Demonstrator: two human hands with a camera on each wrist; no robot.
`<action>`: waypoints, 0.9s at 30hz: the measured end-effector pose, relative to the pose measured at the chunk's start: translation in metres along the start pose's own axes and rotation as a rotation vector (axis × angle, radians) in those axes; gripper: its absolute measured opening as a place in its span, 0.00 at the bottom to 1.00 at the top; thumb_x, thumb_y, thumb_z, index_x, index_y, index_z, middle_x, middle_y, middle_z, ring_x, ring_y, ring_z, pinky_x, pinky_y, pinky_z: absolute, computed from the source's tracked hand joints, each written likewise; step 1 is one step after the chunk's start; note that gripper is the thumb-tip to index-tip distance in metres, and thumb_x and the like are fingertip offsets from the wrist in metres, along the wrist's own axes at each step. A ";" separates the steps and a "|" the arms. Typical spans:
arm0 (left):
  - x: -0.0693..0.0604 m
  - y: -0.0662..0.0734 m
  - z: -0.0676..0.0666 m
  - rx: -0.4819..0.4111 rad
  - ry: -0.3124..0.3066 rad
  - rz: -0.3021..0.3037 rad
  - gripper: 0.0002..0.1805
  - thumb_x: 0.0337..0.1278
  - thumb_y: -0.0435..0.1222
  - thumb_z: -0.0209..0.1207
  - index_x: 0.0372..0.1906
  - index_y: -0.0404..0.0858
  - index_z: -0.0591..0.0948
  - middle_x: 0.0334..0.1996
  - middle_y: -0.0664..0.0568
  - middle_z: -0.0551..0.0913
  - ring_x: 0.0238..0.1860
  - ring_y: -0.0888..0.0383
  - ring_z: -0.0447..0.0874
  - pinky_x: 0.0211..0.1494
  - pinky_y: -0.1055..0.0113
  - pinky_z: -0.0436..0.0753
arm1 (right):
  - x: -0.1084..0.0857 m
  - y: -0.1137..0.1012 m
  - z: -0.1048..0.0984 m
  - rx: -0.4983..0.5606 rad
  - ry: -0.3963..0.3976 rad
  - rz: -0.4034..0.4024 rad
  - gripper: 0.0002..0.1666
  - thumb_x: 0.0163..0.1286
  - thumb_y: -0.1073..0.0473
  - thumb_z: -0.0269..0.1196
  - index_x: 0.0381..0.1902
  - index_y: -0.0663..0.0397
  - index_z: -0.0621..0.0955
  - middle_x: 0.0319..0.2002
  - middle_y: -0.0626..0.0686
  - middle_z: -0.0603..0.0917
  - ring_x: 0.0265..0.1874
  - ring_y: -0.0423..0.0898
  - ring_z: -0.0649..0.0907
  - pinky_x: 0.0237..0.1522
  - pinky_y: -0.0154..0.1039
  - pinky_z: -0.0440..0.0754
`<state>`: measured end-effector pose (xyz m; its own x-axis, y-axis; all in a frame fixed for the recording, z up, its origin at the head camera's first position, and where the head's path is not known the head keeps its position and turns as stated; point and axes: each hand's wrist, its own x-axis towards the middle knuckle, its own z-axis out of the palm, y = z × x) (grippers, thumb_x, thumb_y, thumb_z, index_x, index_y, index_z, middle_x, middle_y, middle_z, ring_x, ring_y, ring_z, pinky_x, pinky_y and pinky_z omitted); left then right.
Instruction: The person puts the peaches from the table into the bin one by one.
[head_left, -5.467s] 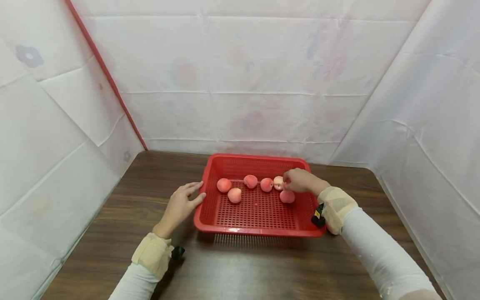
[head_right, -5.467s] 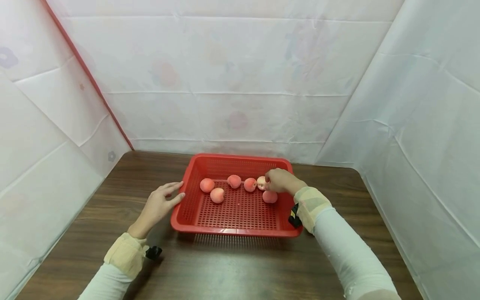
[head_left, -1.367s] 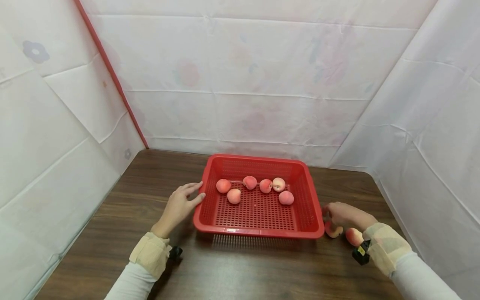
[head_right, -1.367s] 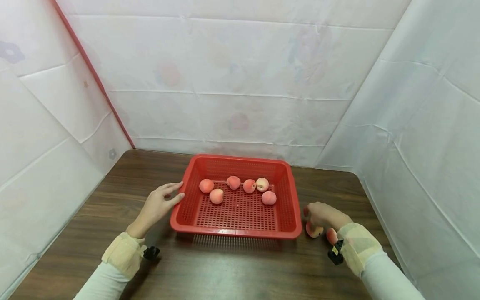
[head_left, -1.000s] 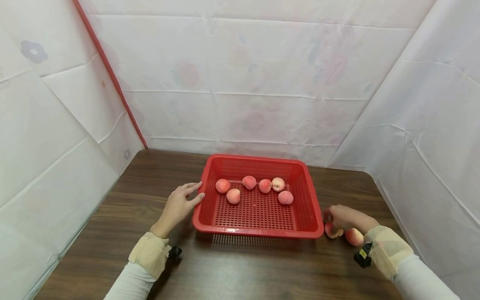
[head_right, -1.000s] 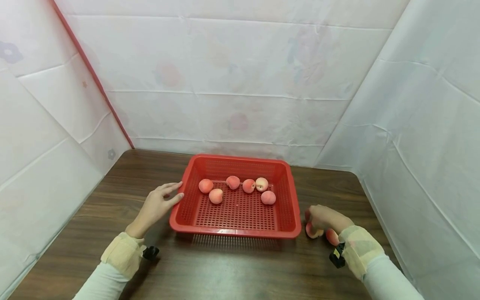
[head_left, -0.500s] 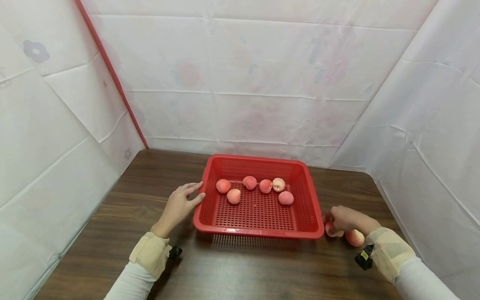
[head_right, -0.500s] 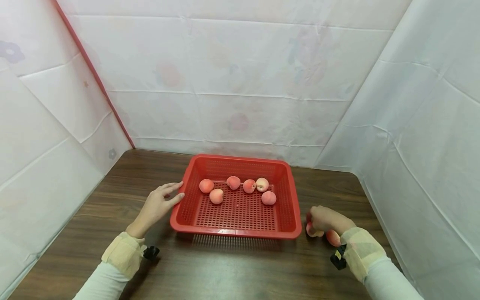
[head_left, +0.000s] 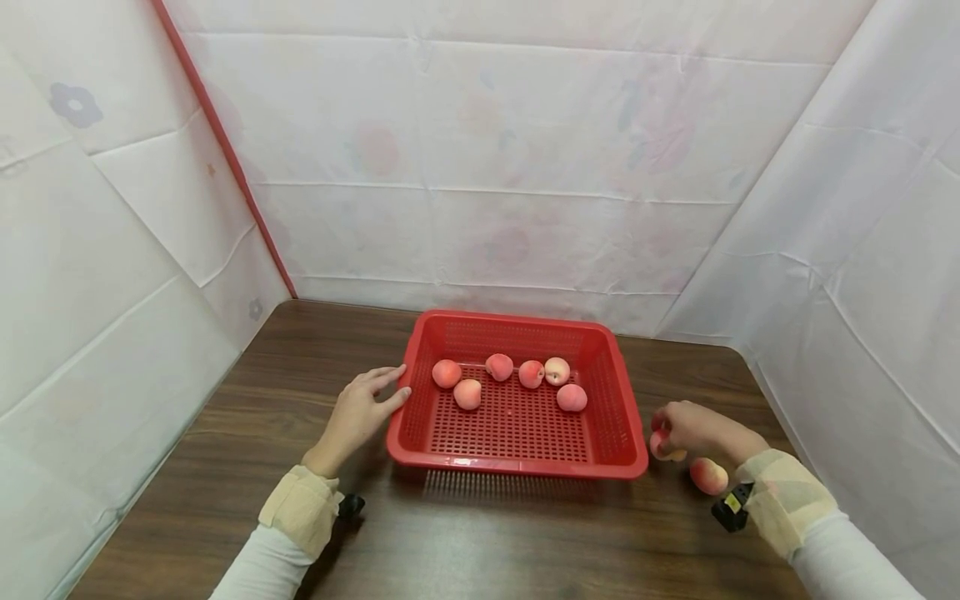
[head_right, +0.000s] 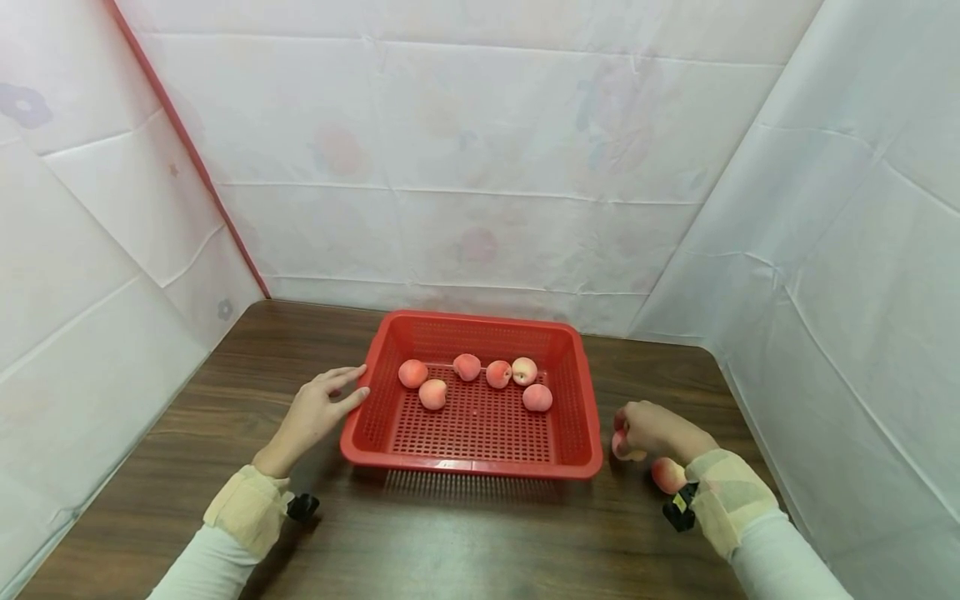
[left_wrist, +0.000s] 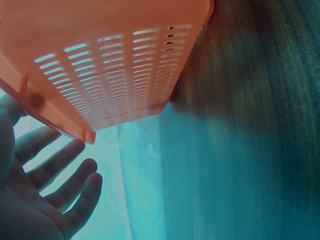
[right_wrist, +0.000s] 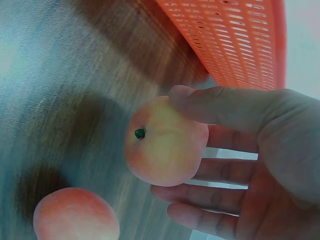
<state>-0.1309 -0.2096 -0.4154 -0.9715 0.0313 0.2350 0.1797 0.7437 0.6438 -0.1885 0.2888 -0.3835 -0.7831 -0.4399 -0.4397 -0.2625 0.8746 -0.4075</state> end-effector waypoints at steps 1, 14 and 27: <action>0.000 0.000 0.000 -0.001 -0.001 -0.001 0.27 0.59 0.45 0.62 0.61 0.37 0.77 0.55 0.42 0.78 0.51 0.44 0.76 0.48 0.47 0.77 | 0.000 0.000 -0.001 -0.005 0.001 -0.006 0.15 0.47 0.66 0.70 0.36 0.62 0.81 0.25 0.49 0.77 0.25 0.44 0.76 0.28 0.40 0.75; -0.001 -0.002 0.000 0.000 0.006 0.011 0.27 0.59 0.45 0.62 0.60 0.37 0.77 0.55 0.42 0.78 0.49 0.45 0.77 0.47 0.48 0.76 | -0.003 -0.002 -0.025 -0.074 0.073 -0.081 0.15 0.51 0.62 0.69 0.37 0.61 0.81 0.25 0.47 0.76 0.26 0.43 0.75 0.31 0.40 0.74; -0.001 0.001 -0.001 -0.009 0.000 0.005 0.27 0.59 0.46 0.62 0.61 0.37 0.77 0.55 0.42 0.78 0.49 0.45 0.77 0.47 0.49 0.78 | 0.002 -0.011 -0.053 -0.084 0.169 -0.091 0.17 0.54 0.59 0.70 0.39 0.63 0.80 0.27 0.48 0.77 0.28 0.45 0.75 0.32 0.41 0.73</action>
<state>-0.1300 -0.2093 -0.4145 -0.9705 0.0356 0.2384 0.1864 0.7377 0.6489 -0.2168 0.2890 -0.3369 -0.8359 -0.4833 -0.2603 -0.3767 0.8499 -0.3684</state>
